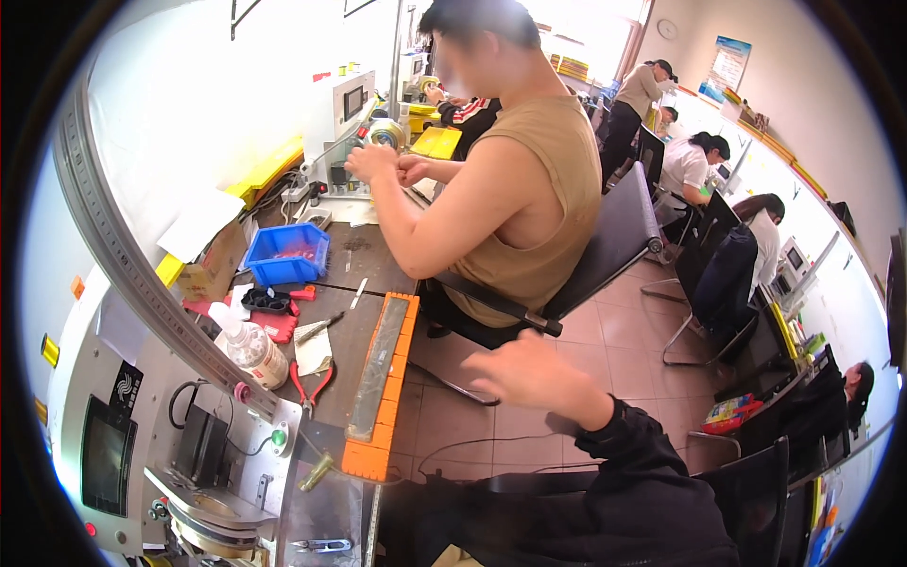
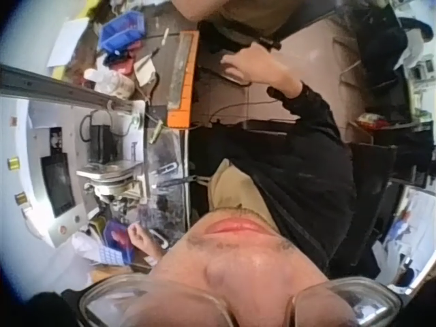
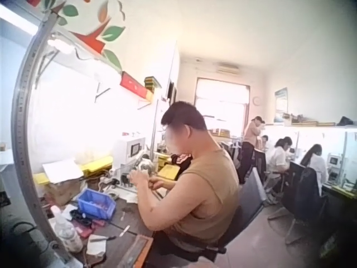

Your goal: Manually assemble and test small electronic or mechanical components using a workstation machine.

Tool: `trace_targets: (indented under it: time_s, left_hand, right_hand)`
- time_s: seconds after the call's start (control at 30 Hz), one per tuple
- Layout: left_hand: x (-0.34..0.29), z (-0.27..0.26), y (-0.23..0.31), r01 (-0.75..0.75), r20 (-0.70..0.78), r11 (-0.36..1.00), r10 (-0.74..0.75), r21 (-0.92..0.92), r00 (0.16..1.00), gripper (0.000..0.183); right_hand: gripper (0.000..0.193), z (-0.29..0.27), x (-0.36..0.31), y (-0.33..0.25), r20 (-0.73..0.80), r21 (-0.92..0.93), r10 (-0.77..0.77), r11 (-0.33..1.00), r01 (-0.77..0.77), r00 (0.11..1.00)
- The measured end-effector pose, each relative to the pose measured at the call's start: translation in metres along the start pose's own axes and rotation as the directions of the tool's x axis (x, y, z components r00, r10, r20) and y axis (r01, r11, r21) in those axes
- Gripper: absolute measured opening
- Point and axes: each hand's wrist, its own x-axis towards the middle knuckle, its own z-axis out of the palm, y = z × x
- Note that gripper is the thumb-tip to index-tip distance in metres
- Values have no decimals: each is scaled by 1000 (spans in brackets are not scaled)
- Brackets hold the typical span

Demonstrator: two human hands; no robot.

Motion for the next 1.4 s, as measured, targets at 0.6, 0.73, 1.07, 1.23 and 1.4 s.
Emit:
trace_targets:
  time_s: [0.6,0.73,1.07,1.23,1.4]
  left_hand:
    - [5,79,72,-203,244,975,176,87,954,9]
    - [8,82,75,-207,210,978,199,19,957,10]
    - [8,76,72,-206,109,978,202,34,973,13]
    - [5,68,78,-165,113,980,153,112,982,11]
    - [3,60,73,-206,98,973,196,104,976,11]
  right_hand:
    - [52,24,35,-261,-392,892,-702,-133,431,594]
    - [48,28,37,-266,-379,901,-656,-100,422,653]
    - [25,39,42,-272,-429,815,-543,112,568,722]
    - [16,34,45,-269,-516,818,-466,-19,574,719]
    - [12,40,52,-268,-552,808,-376,-19,589,745]
